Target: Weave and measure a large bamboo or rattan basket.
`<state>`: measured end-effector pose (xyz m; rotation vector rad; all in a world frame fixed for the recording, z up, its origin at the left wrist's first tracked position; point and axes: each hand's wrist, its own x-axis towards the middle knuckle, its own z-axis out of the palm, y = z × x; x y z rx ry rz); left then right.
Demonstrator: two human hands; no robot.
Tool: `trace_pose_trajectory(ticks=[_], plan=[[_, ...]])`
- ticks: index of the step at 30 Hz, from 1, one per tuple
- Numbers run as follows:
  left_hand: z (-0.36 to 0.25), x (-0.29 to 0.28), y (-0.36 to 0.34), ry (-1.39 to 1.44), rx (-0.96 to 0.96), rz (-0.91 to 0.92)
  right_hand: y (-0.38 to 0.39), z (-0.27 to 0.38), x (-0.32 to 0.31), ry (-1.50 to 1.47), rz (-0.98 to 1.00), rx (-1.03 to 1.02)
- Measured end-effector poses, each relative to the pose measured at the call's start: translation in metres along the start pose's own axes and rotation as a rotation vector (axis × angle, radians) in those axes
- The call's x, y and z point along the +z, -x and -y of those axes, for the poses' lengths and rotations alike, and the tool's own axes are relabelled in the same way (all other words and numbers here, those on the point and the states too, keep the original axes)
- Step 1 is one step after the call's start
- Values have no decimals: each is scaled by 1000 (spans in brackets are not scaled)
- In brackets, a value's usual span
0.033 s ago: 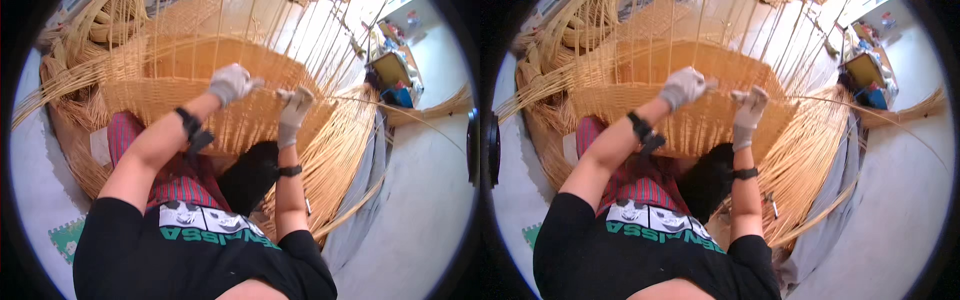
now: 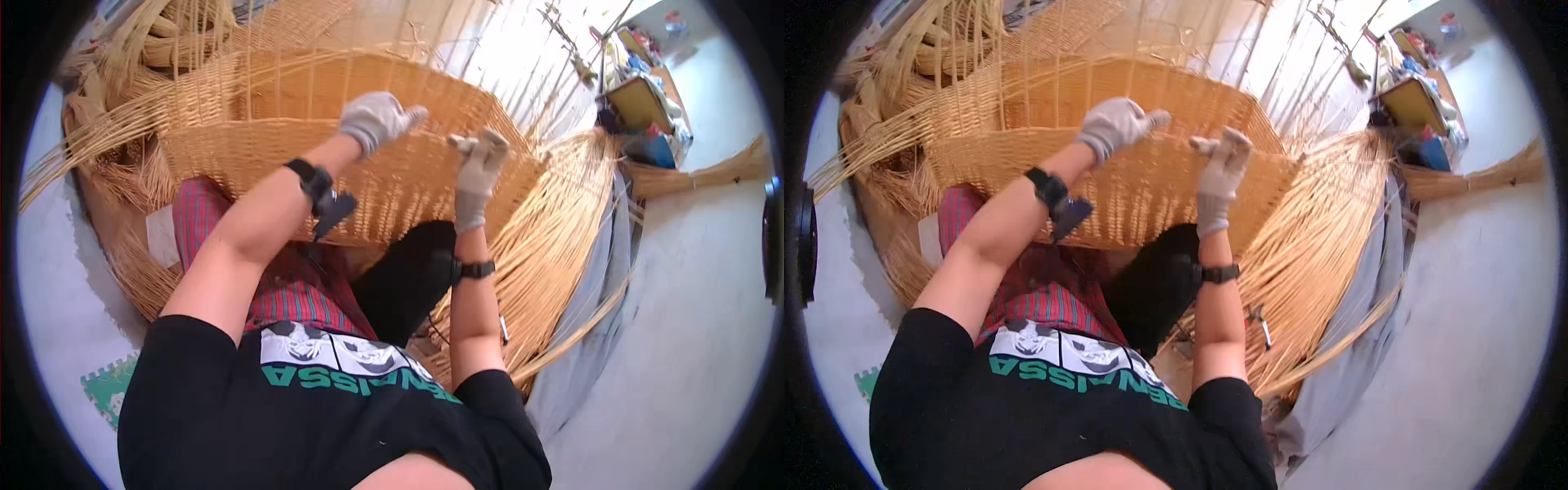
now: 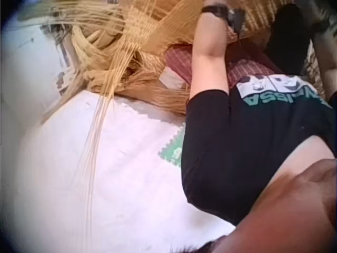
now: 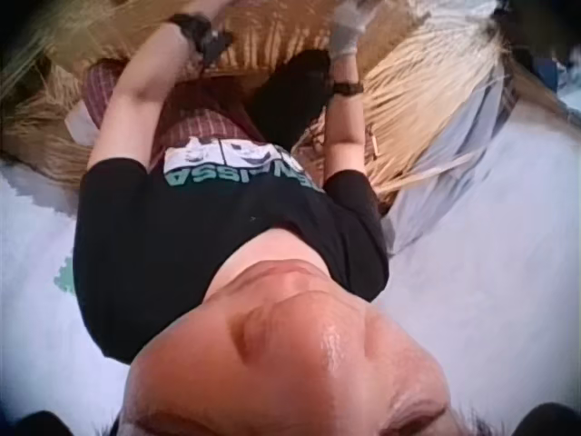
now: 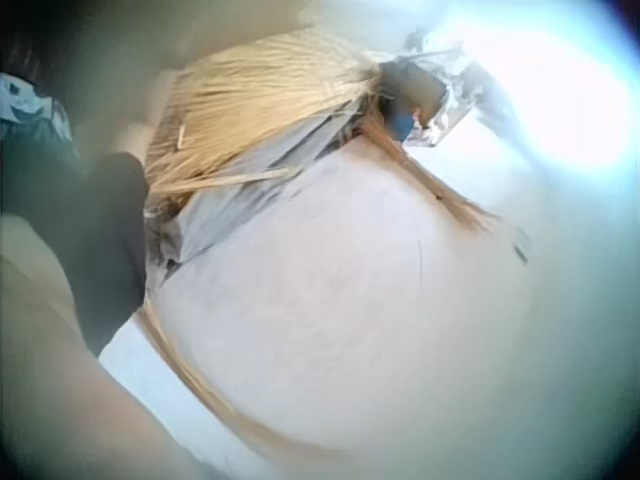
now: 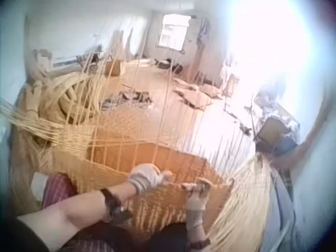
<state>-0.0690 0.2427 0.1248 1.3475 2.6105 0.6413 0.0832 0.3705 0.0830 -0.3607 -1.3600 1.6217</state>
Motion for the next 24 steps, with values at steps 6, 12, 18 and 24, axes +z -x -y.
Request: trace_pose_trajectory(ticks=[6, 12, 18, 24], plan=[[-6, -7, -3, 204, -261, -88, -10, 38, -12, 80, 283, 41], [-60, 37, 31, -64, 226, -66, -48, 36, -29, 356, -6, 48], [-80, 49, 29, -62, 83, -108, -112, 18, -40, 889, 281, -654], [-80, 30, -7, -299, 570, -544, -56, 45, -94, 85, 37, -68]])
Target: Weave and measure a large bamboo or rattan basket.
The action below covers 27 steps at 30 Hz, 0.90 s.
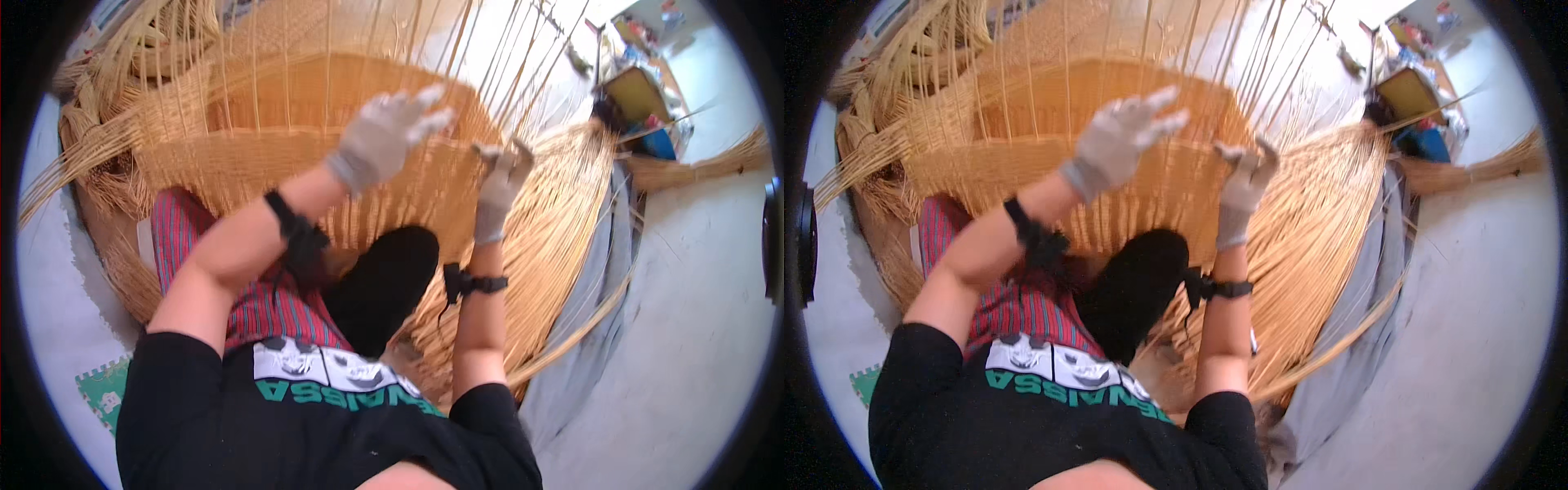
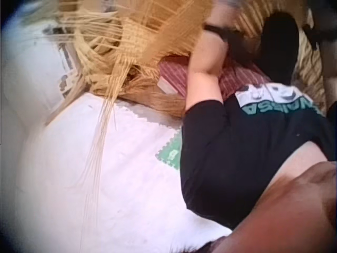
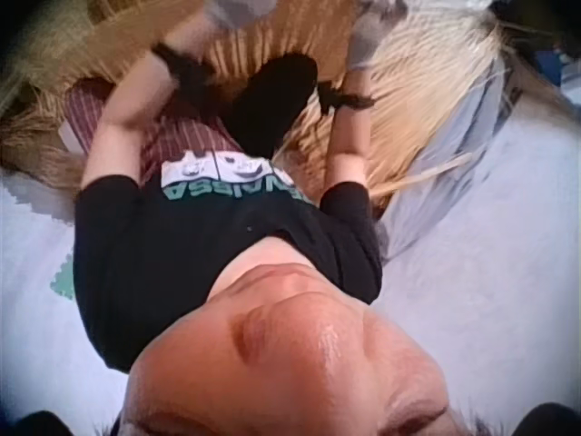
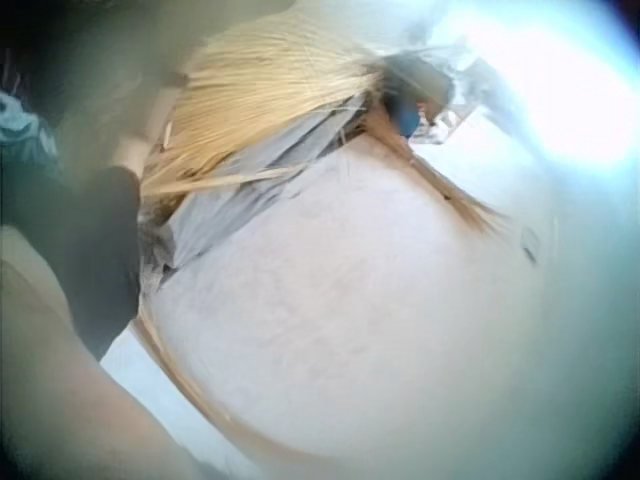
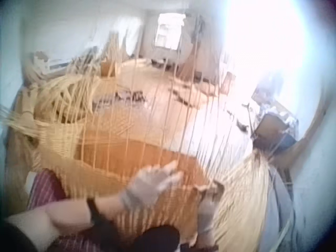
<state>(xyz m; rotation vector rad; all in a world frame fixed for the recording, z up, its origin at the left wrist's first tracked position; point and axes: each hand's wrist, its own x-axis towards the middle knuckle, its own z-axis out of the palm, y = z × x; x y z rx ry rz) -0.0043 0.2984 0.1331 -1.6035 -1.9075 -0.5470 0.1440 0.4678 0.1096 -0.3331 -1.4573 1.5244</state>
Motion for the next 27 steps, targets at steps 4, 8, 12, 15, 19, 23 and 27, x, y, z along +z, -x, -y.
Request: trace_pose_trajectory(ticks=[4, 8, 12, 15, 19, 23, 27], plan=[[12, 5, -38, 132, -156, 150, 17, 27, 0, 151, 223, -64], [-15, -2, -37, 58, -360, 375, -14, 39, -27, 230, -58, 253], [-82, 9, -35, 307, -409, 565, -66, 11, -26, 327, 35, 7], [-103, 25, -46, 277, -576, 644, -112, 10, 2, 766, 431, -316], [-88, 42, -49, 238, -531, 782, -104, 54, -19, 131, 87, -62], [-80, 56, -37, 447, -499, 651, -33, 68, -79, 776, -313, 411], [-69, 69, -35, 694, -489, 329, -11, 29, -79, 1533, 193, -545]])
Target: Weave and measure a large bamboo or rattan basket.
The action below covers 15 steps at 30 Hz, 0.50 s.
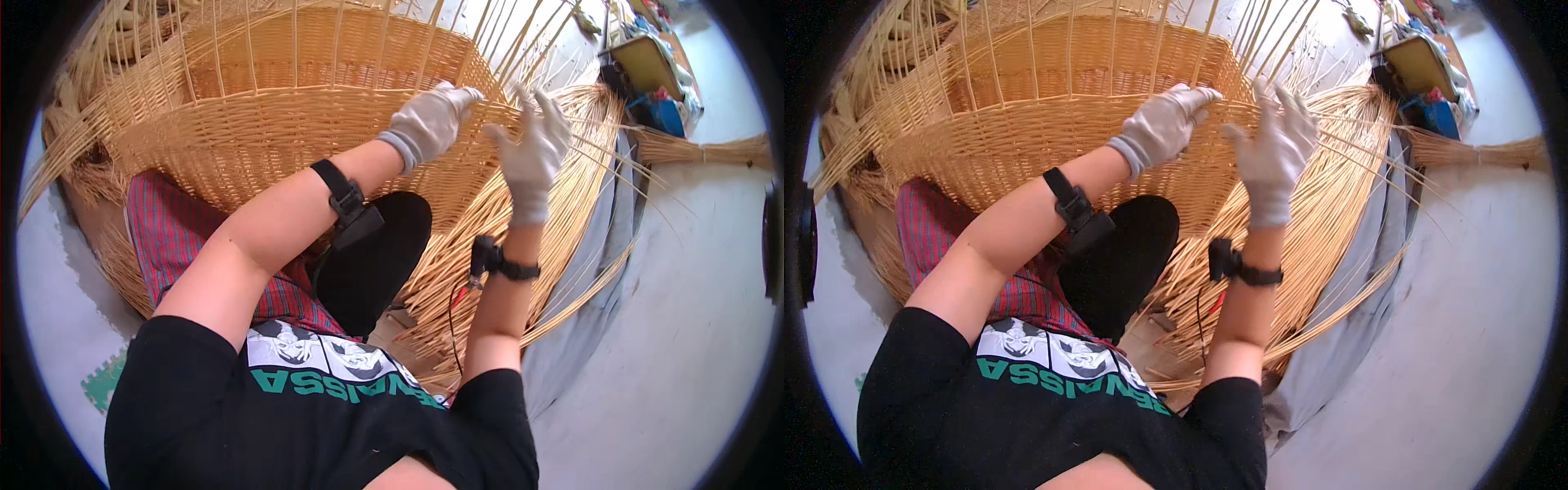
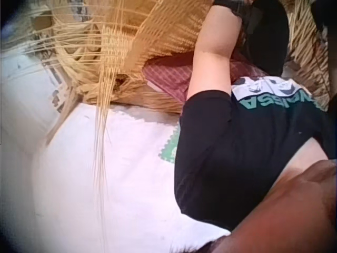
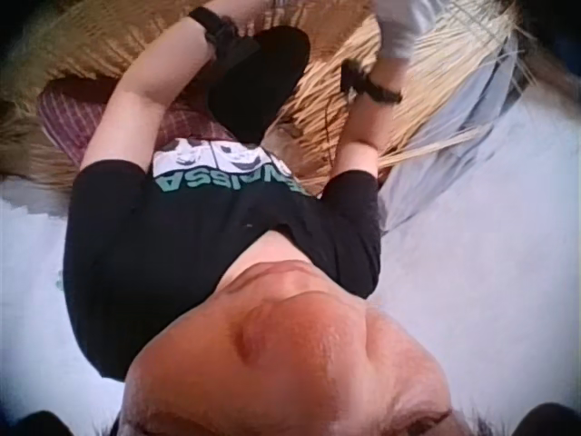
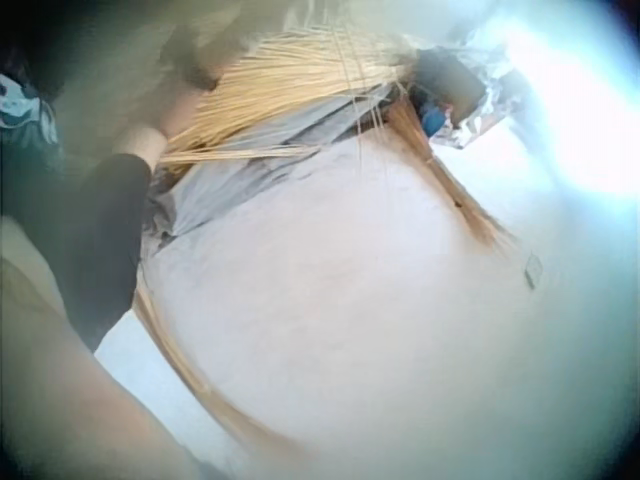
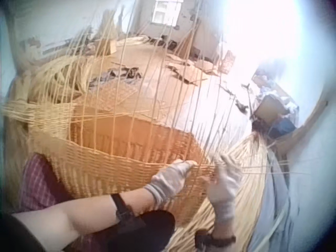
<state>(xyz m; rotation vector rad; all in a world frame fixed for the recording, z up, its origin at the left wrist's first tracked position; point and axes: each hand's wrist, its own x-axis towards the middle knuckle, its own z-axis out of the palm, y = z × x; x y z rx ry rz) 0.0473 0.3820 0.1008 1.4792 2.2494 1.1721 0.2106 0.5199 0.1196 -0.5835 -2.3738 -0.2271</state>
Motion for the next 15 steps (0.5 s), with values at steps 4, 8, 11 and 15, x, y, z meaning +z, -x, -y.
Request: trace_pose_trajectory(ticks=[4, 8, 11, 15], plan=[[8, -4, -10, 128, -4, 25, -17, 17, 28, -3, 70, -35], [15, -43, 26, 157, 270, 31, -19, 21, 13, -85, 101, -194], [53, -120, 92, 453, 311, 41, 0, 36, 2, -21, 55, -5], [184, -295, 219, 24, -297, -615, 24, 106, 4, -285, -26, 297]])
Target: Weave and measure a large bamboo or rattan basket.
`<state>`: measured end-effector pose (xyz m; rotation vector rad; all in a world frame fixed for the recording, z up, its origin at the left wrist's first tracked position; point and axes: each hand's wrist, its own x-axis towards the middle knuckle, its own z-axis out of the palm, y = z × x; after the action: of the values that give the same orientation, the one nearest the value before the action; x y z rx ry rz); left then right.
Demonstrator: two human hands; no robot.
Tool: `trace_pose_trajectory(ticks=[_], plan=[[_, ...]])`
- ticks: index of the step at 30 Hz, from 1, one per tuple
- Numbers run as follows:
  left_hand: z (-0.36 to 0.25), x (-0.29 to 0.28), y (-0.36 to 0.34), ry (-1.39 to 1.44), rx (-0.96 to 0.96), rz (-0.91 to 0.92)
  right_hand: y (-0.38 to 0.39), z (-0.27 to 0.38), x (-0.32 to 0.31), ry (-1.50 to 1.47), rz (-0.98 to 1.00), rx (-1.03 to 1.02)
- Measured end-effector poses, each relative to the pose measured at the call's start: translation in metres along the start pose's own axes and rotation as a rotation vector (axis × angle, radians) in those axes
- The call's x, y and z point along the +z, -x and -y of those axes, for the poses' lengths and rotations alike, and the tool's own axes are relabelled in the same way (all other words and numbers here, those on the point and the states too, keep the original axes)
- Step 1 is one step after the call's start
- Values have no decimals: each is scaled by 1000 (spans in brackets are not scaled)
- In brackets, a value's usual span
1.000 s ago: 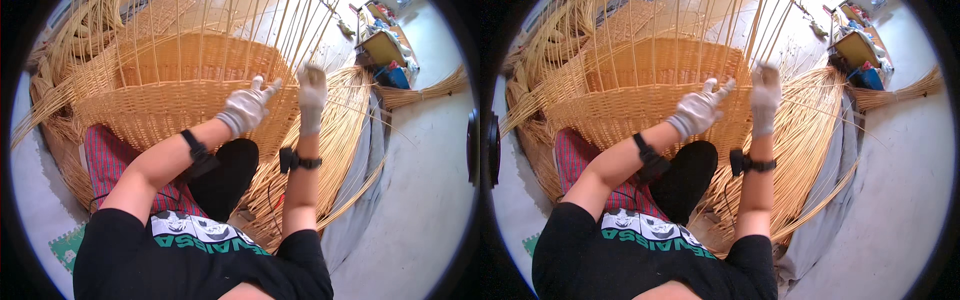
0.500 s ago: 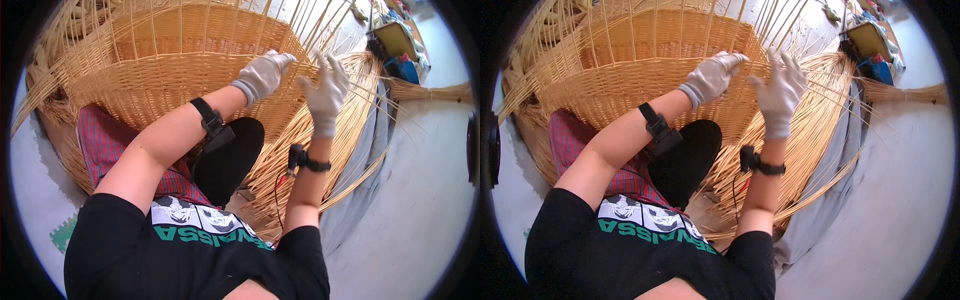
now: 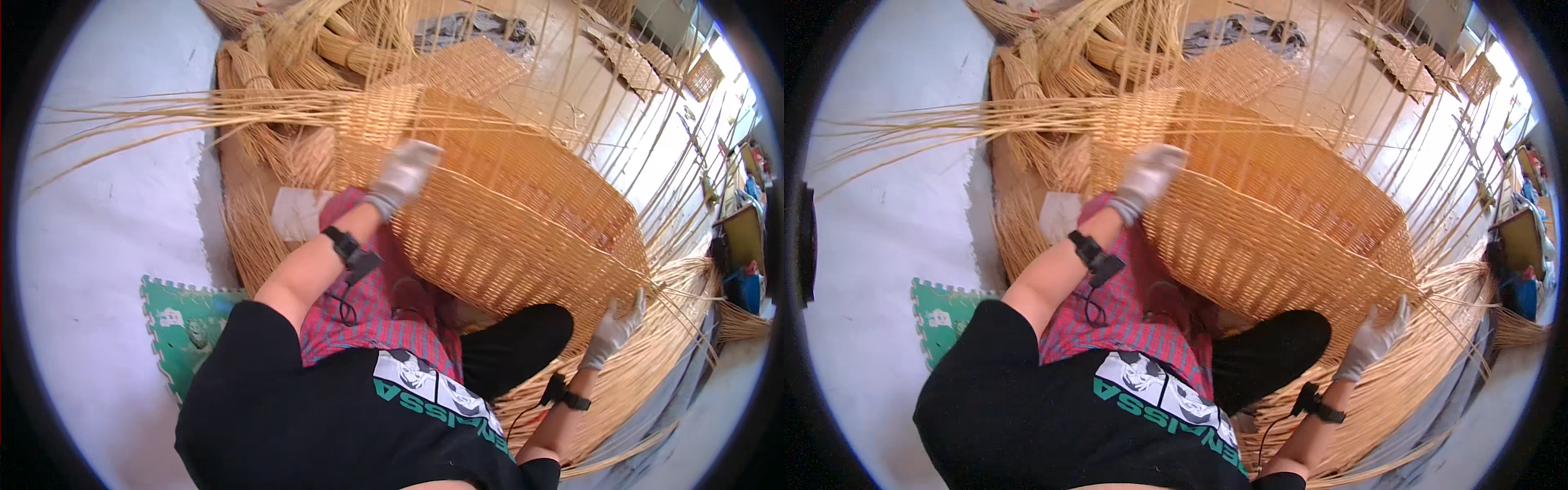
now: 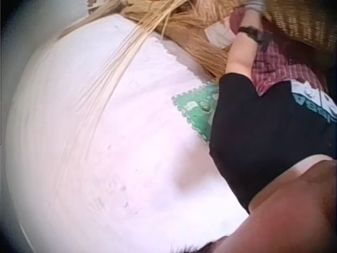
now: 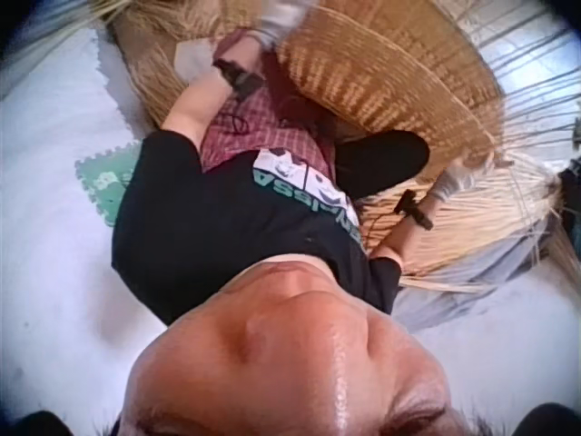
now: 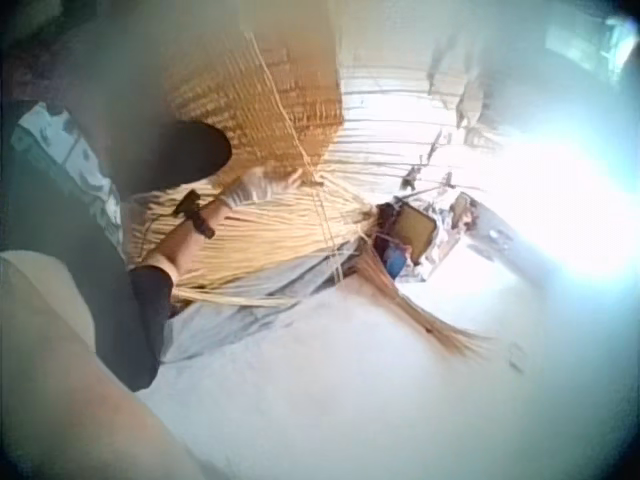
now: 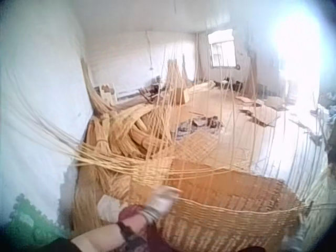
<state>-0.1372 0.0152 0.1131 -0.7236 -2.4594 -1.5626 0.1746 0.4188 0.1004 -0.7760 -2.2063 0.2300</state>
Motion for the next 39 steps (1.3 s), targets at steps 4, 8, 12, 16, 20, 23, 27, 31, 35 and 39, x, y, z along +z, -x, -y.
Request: trace_pose_trajectory(ticks=[4, 8, 12, 16, 20, 23, 27, 31, 35, 39], plan=[[154, -134, 19, -606, -415, -341, 43, 129, 35, -626, 314, 66], [231, -141, 52, 136, -577, 80, 55, 305, 62, -927, 671, -138], [213, -141, 61, -102, -477, 79, 41, 477, 120, -1316, 806, 198], [174, -148, 48, -225, -200, -111, 27, 555, 221, -620, 801, 487], [162, -161, 33, -392, 65, -103, 36, 563, 293, -683, 745, 1025], [164, -172, 28, -346, 64, -85, 47, 565, 308, -707, 484, 1044], [158, -180, 28, -273, -197, 48, 45, 570, 292, -1126, 120, 768], [152, -184, 25, -474, -210, 120, 9, 561, 265, -1443, 435, 583], [159, -185, 19, -386, -327, 184, -27, 568, 242, -1171, 919, 570], [175, -179, 17, -305, -36, 60, -16, 582, 225, -1473, -17, 288]])
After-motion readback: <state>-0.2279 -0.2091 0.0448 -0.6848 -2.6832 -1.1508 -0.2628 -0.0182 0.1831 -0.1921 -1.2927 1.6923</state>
